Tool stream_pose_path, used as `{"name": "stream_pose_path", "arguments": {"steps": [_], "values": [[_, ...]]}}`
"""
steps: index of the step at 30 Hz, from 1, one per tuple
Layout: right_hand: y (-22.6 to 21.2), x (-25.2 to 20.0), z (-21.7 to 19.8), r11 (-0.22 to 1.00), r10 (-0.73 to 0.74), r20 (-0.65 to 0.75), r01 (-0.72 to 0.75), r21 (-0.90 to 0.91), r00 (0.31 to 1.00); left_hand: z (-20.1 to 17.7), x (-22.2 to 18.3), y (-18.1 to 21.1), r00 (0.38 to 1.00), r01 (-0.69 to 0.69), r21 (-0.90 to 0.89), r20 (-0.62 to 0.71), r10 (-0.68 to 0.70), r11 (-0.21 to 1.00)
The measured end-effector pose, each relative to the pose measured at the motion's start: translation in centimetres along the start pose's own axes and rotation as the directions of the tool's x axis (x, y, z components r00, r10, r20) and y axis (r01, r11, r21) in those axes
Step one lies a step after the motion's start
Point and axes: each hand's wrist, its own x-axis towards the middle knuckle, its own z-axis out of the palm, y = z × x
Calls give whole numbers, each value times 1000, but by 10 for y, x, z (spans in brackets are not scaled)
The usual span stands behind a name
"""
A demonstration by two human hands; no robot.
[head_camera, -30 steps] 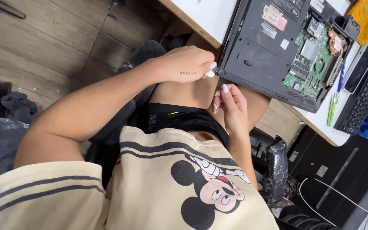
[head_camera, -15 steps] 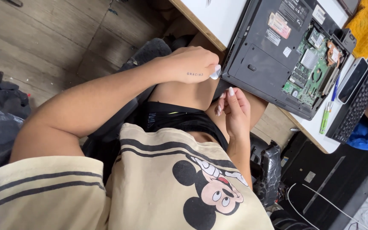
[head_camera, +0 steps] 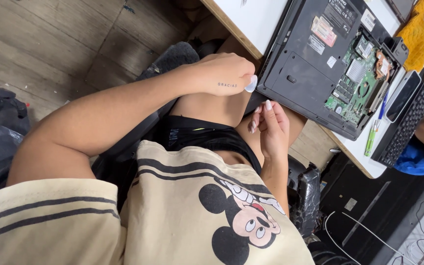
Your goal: Disassembling a laptop by prying open the outer casing and manipulating internal hardware components.
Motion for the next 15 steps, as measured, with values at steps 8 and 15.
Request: {"name": "stream_pose_path", "arguments": {"steps": [8, 15], "values": [[1, 0, -1, 1000, 14, -8, -14, 14, 1000, 8, 4, -3, 999, -2, -29, -45, 1, 1000], [5, 0, -3, 1000, 16, -5, -16, 13, 1000, 6, 2, -1, 993, -46, -60, -108, 39, 997]]}}
